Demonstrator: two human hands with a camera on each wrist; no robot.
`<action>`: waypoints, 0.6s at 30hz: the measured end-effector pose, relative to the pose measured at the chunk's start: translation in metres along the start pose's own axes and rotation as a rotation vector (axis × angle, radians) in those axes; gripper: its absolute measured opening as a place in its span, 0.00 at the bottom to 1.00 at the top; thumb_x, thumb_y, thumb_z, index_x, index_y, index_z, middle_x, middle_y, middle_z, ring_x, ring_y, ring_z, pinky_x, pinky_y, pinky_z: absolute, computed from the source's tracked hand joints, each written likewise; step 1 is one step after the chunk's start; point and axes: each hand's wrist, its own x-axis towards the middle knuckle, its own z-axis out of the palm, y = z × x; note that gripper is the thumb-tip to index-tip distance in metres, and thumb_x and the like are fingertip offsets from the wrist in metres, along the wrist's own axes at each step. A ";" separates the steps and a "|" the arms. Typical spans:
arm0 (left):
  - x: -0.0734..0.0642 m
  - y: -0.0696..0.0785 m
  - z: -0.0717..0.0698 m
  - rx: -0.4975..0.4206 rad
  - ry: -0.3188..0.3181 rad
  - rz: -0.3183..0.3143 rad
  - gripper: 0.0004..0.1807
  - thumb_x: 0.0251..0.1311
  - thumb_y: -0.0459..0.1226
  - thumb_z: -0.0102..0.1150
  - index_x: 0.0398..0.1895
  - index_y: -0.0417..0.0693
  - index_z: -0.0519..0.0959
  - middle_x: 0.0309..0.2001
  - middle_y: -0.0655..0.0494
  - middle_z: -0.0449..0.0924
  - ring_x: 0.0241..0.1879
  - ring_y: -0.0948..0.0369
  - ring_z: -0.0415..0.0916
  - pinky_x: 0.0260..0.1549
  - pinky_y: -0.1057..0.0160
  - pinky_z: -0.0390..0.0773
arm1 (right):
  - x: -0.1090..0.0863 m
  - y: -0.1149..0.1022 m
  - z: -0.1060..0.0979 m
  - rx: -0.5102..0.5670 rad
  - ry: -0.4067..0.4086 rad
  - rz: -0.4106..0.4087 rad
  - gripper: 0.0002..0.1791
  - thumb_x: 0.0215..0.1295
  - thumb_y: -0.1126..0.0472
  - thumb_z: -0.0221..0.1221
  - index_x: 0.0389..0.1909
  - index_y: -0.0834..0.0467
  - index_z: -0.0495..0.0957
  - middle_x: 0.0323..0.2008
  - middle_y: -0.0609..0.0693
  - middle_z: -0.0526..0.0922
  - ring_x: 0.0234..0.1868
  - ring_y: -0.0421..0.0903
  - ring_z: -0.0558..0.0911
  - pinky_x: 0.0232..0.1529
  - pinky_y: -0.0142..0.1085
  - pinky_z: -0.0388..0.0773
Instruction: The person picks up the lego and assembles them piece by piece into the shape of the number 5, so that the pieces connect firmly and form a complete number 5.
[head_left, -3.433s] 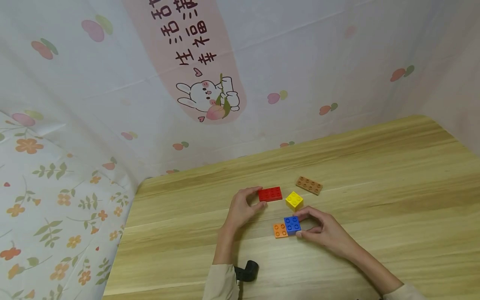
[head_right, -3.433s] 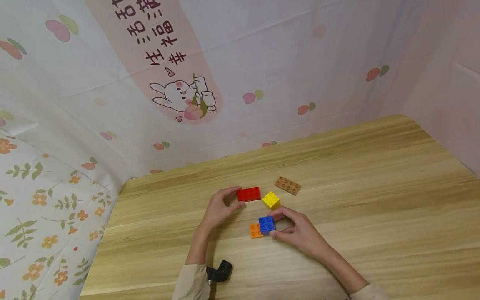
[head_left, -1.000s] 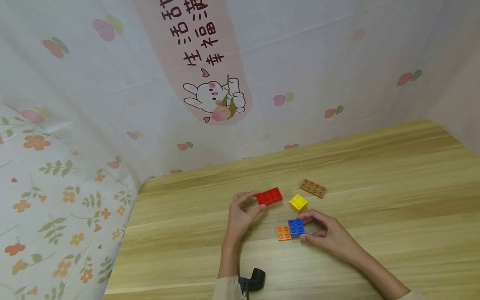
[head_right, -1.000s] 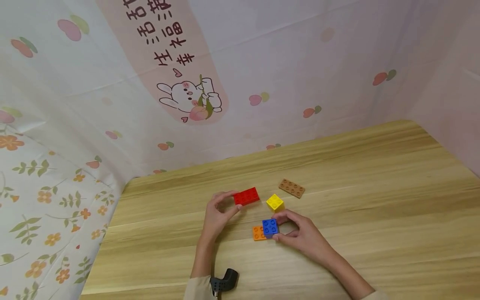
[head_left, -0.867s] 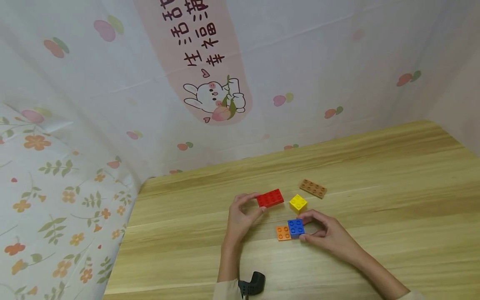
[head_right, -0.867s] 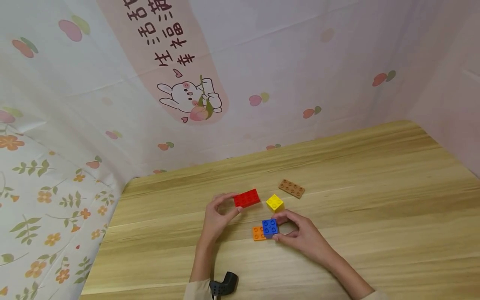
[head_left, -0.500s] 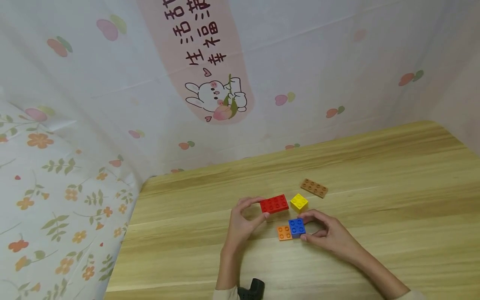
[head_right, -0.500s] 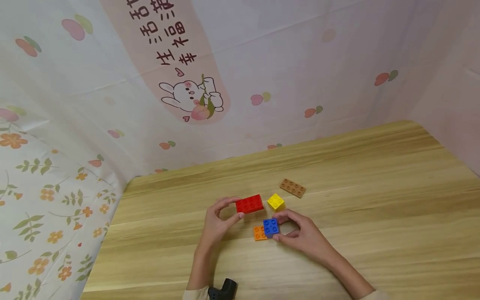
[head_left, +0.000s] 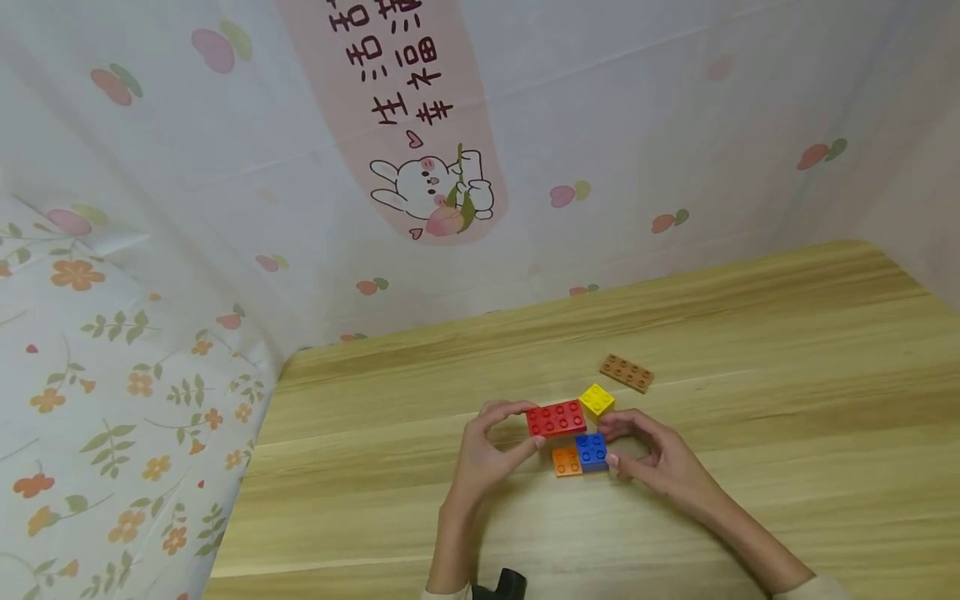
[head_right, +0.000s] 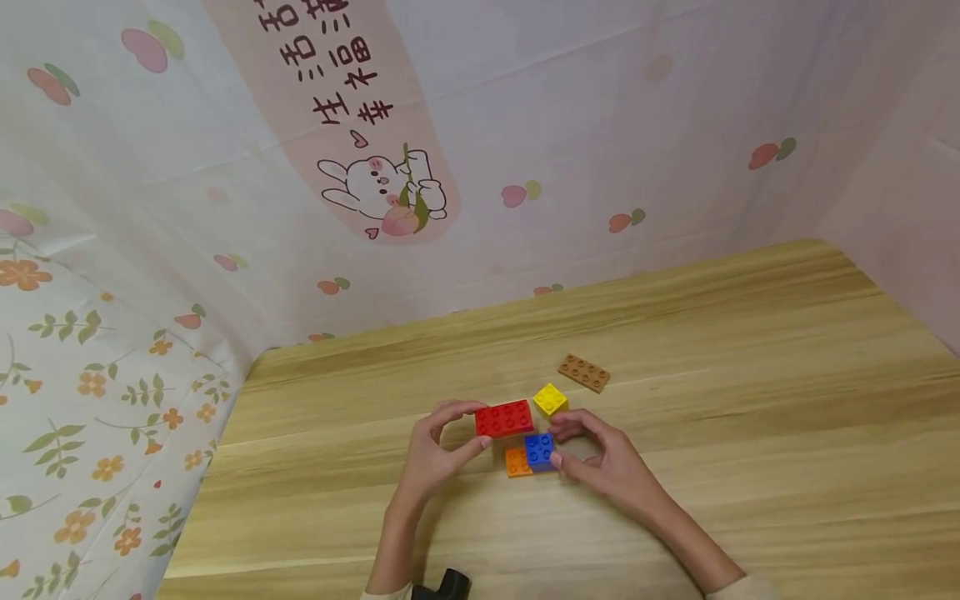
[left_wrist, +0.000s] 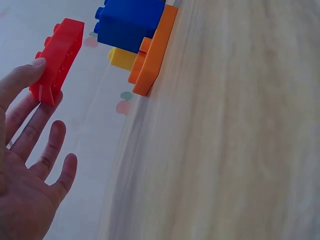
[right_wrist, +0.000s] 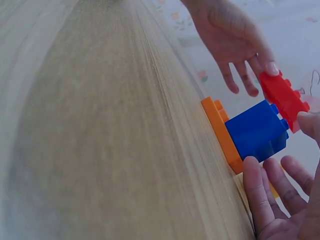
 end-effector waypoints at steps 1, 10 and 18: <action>0.000 0.000 0.000 0.000 -0.002 0.003 0.18 0.47 0.29 0.69 0.44 0.39 0.81 0.43 0.48 0.81 0.48 0.50 0.71 0.51 0.48 0.67 | 0.000 0.000 0.000 0.015 -0.003 -0.005 0.21 0.59 0.70 0.60 0.53 0.67 0.69 0.49 0.64 0.74 0.46 0.42 0.76 0.28 0.41 0.81; -0.002 0.002 0.005 -0.019 -0.017 0.044 0.18 0.46 0.28 0.69 0.44 0.38 0.81 0.41 0.47 0.81 0.44 0.45 0.71 0.47 0.43 0.68 | -0.001 -0.001 0.000 0.086 0.051 -0.048 0.16 0.61 0.74 0.56 0.50 0.71 0.70 0.45 0.66 0.75 0.41 0.45 0.80 0.24 0.42 0.80; -0.005 -0.022 0.011 -0.010 -0.017 0.072 0.17 0.48 0.34 0.70 0.45 0.48 0.81 0.41 0.59 0.82 0.42 0.50 0.72 0.46 0.48 0.69 | -0.002 0.000 -0.002 0.098 0.086 -0.073 0.16 0.59 0.75 0.57 0.48 0.73 0.70 0.41 0.63 0.76 0.39 0.44 0.80 0.22 0.40 0.80</action>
